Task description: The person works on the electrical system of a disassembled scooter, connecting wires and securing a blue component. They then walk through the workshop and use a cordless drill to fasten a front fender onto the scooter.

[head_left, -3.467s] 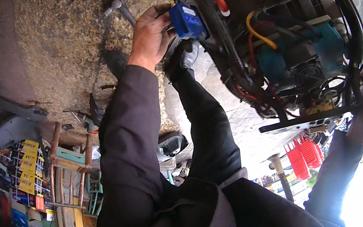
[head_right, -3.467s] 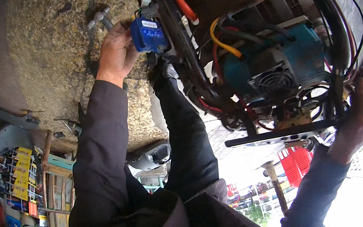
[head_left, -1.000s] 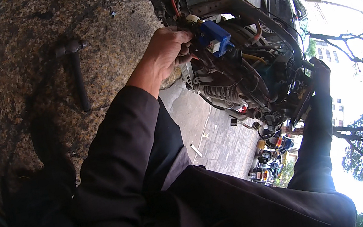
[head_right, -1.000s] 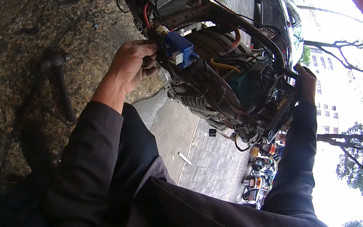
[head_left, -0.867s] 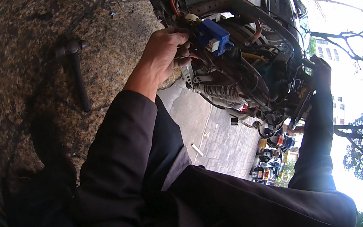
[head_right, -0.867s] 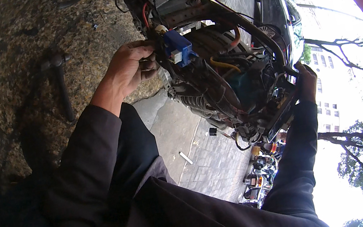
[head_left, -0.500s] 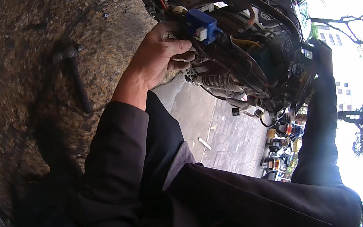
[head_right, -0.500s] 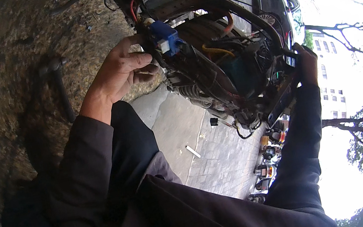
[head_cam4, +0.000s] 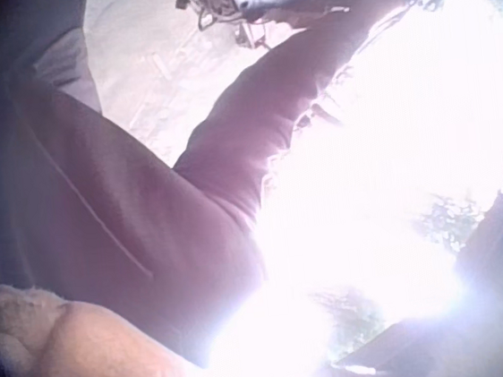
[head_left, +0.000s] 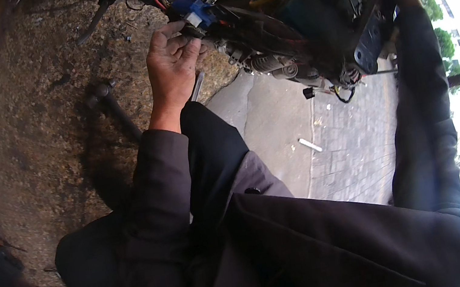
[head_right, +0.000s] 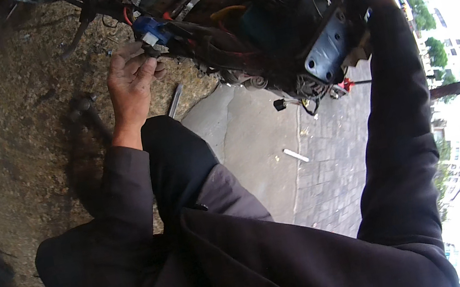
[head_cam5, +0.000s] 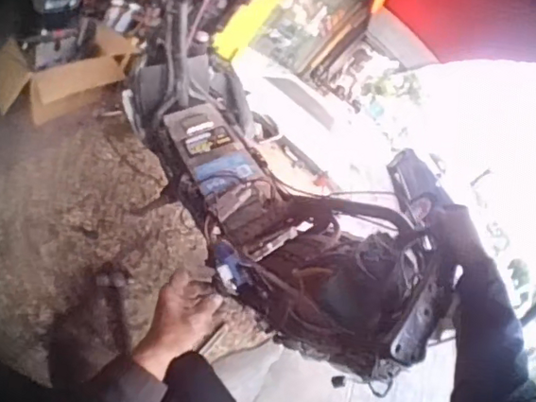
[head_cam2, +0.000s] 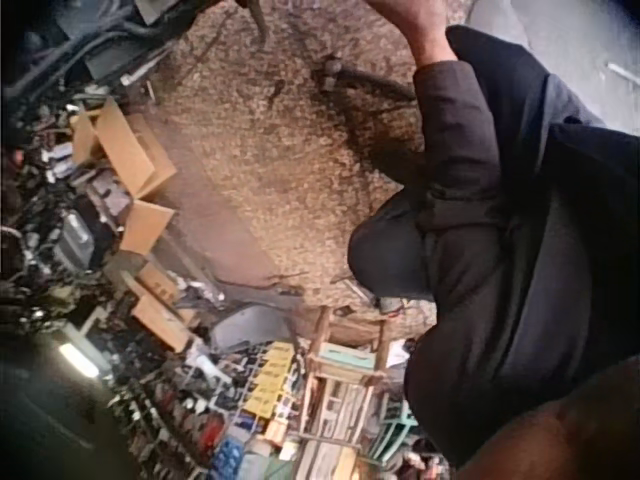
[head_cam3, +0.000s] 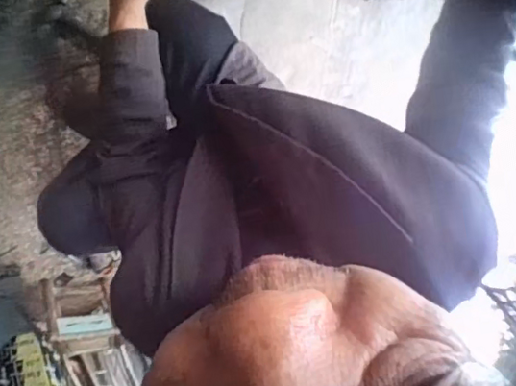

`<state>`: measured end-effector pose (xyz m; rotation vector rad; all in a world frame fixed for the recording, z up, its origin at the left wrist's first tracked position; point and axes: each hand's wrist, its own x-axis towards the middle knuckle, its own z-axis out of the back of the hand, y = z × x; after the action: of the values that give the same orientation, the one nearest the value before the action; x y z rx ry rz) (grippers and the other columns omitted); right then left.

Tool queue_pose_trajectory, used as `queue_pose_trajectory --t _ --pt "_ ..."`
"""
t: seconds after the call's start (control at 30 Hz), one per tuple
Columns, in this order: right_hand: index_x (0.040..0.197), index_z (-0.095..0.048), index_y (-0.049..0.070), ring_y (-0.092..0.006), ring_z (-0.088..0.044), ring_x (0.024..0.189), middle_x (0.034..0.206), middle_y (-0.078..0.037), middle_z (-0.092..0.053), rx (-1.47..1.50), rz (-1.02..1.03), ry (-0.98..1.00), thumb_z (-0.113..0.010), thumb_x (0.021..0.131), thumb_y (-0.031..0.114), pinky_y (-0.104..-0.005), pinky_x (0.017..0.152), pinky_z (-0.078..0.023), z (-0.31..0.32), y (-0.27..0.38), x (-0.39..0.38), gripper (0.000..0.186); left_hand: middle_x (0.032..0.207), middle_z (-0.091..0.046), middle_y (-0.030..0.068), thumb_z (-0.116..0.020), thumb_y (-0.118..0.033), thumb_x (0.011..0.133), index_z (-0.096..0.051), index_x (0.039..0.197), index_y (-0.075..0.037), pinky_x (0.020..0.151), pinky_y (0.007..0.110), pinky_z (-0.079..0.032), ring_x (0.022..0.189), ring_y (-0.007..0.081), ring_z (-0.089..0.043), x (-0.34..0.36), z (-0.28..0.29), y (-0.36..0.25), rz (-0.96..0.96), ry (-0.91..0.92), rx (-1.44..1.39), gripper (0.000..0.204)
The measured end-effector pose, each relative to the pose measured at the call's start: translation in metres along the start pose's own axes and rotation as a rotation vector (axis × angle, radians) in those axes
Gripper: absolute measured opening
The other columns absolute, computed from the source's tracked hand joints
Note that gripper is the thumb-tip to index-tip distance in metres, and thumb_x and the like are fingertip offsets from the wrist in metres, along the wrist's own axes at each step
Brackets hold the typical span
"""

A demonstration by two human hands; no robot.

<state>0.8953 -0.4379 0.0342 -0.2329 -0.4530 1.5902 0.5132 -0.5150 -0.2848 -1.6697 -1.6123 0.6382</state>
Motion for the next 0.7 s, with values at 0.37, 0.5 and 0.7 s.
queue_pose_trajectory --t 0.37,0.5,0.7 --pt "0.078 -0.067 -0.003 -0.0207 -0.060 0.059 0.066 -0.013 -0.064 0.346 -0.346 -0.183 -0.057 0.081 0.022 -0.0365 0.052 -0.046 0.013 0.054 -0.008 0.027 0.083 -0.065 0.0035 -0.065 0.002 0.086 -0.059 0.102 0.001 0.065 0.022 -0.050 0.071 0.0079 -0.060 0.005 -0.003 0.003 -0.213 -0.039 0.513 0.018" --pt "0.079 -0.066 -0.004 -0.0221 -0.061 0.060 0.067 -0.014 -0.065 0.335 -0.443 -0.187 -0.058 0.080 0.023 -0.0373 0.053 -0.047 0.018 0.063 -0.009 0.028 0.078 -0.065 0.0034 -0.067 -0.002 0.086 -0.058 0.098 0.001 0.057 0.022 -0.048 0.064 0.0075 -0.058 0.004 -0.005 -0.003 -0.142 -0.070 0.364 0.014" --pt "0.081 -0.067 -0.004 -0.0233 -0.063 0.062 0.070 -0.016 -0.066 0.310 -0.374 -0.225 -0.059 0.078 0.024 -0.0379 0.056 -0.048 0.013 0.054 -0.007 0.029 0.076 -0.064 0.0051 -0.067 -0.007 0.088 -0.057 0.099 0.001 0.056 0.025 -0.047 0.061 0.0108 -0.059 0.008 -0.005 -0.006 -0.044 -0.085 0.294 0.016"
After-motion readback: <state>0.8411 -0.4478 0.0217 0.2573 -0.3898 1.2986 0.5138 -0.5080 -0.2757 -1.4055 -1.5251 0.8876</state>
